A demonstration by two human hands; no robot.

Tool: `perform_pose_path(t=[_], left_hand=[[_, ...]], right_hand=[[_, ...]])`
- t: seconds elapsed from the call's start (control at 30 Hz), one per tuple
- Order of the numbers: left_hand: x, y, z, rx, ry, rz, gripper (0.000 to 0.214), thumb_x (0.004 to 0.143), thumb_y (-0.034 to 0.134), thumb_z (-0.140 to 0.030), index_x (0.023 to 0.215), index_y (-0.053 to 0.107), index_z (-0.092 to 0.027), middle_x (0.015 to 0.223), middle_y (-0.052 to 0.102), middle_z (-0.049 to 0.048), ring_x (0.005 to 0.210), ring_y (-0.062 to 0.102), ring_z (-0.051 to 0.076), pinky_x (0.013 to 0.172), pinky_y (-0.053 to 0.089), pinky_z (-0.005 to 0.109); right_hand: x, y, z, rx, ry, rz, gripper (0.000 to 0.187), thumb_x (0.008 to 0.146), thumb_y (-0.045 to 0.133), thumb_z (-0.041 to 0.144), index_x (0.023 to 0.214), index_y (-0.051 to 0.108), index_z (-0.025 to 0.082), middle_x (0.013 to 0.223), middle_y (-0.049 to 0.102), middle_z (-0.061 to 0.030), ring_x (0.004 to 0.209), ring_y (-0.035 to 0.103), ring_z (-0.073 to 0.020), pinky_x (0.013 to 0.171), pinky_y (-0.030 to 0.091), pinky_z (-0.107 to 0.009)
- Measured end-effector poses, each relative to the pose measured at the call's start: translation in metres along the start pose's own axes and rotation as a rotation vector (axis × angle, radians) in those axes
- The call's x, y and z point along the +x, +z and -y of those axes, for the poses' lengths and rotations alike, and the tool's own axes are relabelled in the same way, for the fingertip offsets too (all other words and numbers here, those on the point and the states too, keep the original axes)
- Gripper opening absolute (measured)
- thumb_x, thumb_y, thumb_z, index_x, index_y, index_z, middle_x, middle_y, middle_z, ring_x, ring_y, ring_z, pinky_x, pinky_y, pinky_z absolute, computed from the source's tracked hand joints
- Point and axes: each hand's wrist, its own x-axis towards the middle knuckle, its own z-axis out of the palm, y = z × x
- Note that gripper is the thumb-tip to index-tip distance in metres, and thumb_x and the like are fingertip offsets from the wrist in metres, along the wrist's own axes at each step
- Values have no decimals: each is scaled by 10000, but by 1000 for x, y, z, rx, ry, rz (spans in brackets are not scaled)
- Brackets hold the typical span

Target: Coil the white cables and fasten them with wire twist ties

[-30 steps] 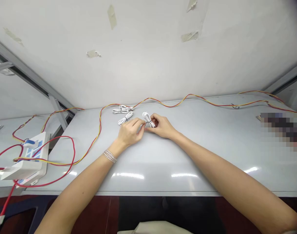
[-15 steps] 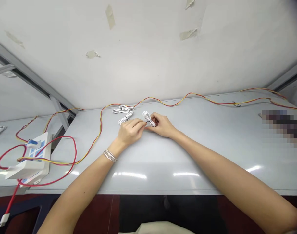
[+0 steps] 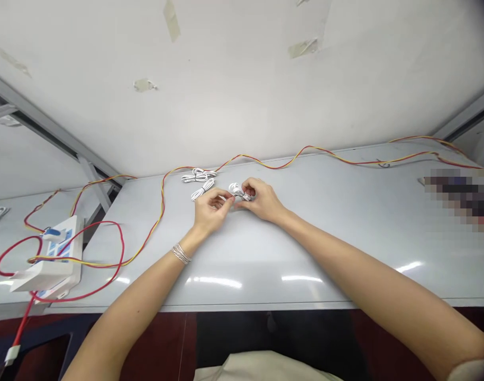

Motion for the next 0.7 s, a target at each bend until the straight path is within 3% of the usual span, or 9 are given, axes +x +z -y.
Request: perform_pose_path(t=[0.13,0.2,0.4,0.57,0.7], left_hand=[[3,1,0,-315,-373,80,141,714,767,-268,716,689,-151,584,651,15,454,584,110,387,441,215],[5,0,1,-381,-420,117,148,699,768,-275,700,697,-145,593,653,20,463,600,126,380,444,226],[5,1,4,-441,-440,221,283,676,798,-379,751,685,-131,669,665,36,485,630,145,388,470,242],[3,1,6,-295,-380,206,336,731,773,-442,814,662,-135,608,652,35,455,586,127,382,439,226],[2,-1,9,-129,-269,178,239,805,703,-387,816,644,-156,579,633,15,447,577,120,400,438,224]], right_hand=[[-2,1,0,26,-22,3,298,740,757,302,827,486,214,790,524,12,679,454,-135,646,372,-280],[-2,1,1,25,-54,-15,259,766,721,273,813,474,212,790,513,10,677,459,-134,644,384,-283],[-4,0,1,35,-93,-24,181,814,650,285,849,492,204,824,559,-10,713,513,-143,691,432,-296],[-5,0,1,197,14,50,279,804,687,363,974,525,213,906,635,-17,730,591,-149,693,485,-302],[-5,1,2,342,137,124,352,759,740,454,907,549,199,727,636,-3,619,615,-158,602,485,-294]])
